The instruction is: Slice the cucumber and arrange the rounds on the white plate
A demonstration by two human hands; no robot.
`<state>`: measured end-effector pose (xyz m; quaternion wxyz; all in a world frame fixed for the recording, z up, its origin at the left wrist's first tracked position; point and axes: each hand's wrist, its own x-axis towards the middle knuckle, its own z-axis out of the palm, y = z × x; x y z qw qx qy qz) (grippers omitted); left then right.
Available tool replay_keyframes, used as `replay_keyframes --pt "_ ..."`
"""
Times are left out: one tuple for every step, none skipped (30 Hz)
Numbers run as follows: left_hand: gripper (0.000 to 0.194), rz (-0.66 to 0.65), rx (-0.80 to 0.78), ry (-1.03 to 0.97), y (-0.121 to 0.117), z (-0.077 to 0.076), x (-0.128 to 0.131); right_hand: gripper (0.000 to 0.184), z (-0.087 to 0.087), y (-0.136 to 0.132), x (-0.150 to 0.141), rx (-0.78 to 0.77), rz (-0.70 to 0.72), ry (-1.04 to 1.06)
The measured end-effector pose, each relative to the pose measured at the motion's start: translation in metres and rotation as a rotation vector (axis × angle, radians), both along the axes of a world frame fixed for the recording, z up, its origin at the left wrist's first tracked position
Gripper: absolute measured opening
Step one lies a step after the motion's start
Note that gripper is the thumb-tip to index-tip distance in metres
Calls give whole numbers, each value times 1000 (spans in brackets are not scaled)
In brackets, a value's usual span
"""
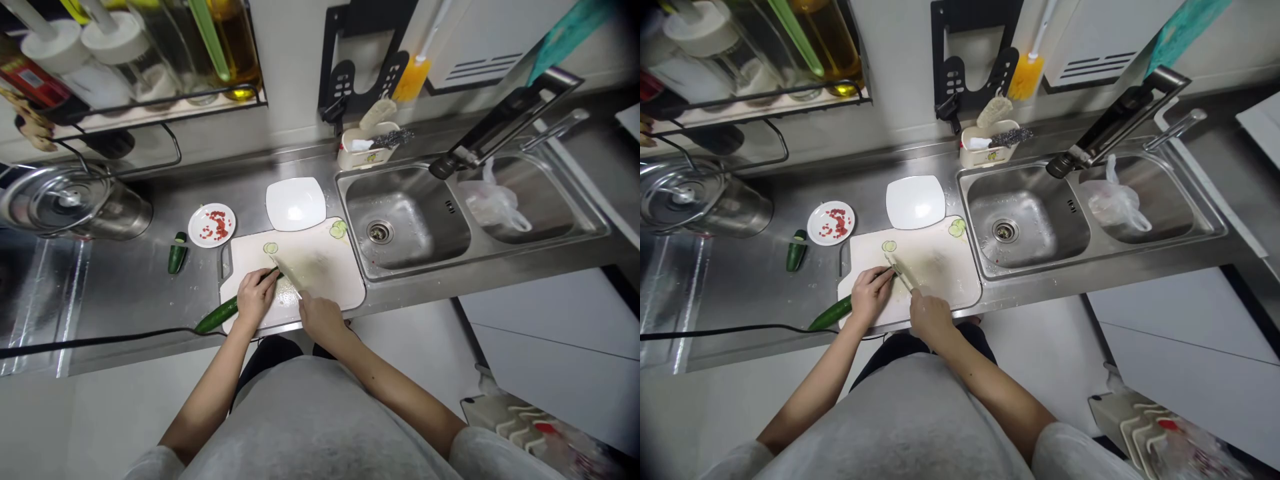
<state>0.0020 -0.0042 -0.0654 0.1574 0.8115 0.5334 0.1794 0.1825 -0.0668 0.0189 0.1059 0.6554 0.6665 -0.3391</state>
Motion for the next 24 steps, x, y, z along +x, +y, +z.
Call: replay_keyframes --pt "31 -4 4 -2 0 0 0 37 -1 0 -1 -1 -3 0" --pt "31 -9 9 -4 0 0 0 37 -2 -1 -1 2 -6 1" --pt "30 -15 13 -6 1 -1 -1 36 -3 -1 -1 3 -8 4" --pt "30 -19 18 -6 1 -1 -1 35 -4 -1 -2 2 -12 7" --pt "30 -22 22 -5 1 -2 -1 34 -5 -1 -2 -1 -14 12" --pt "29 -24 25 0 1 -2 -1 33 -6 -1 -2 -4 -16 19" --pt "29 -22 27 7 1 -2 -1 32 -7 -1 -2 -3 -18 25" --pt "29 -20 30 15 1 -3 -1 33 -7 -1 -2 2 -21 29" --pt "28 -18 34 22 1 -3 -1 33 -7 -1 -2 5 -22 32" --pt "28 -19 40 26 1 -3 -1 33 -7 -1 -2 7 -21 32" --pt "27 -21 47 26 1 -3 -1 33 -7 -1 -3 7 -19 30" --pt "27 -24 55 25 1 -4 -1 33 -7 -1 -3 3 -16 27" --pt "26 -28 60 25 1 -4 -1 32 -6 -1 -3 -4 -12 23" --pt "26 -29 62 28 1 -4 -1 32 -6 -1 -4 -10 -8 19" --pt "26 -28 61 33 1 -4 -1 32 -6 -1 -4 -12 -5 16" --pt "26 -26 58 38 1 -4 -1 32 -6 0 -4 -12 -3 13" --pt "26 -25 54 43 1 -4 -1 32 -6 0 -5 -11 0 14" --pt "26 -23 51 45 1 -4 -1 33 -6 0 -5 -12 5 15" --pt "26 -22 48 44 1 -4 -1 32 -6 0 -5 -11 9 17" --pt "26 -21 45 42 1 -5 -1 32 -6 0 -5 -14 12 18" --pt "26 -20 42 39 1 -5 -1 31 -7 1 -5 -19 13 19" --pt "26 -18 38 37 1 -5 -1 31 -7 1 -5 -22 11 19" --pt "26 -18 34 35 1 -6 -2 30 -7 1 -4 -24 8 19" --pt "26 -18 30 33 1 -7 -2 30 -7 2 -4 -26 3 21"
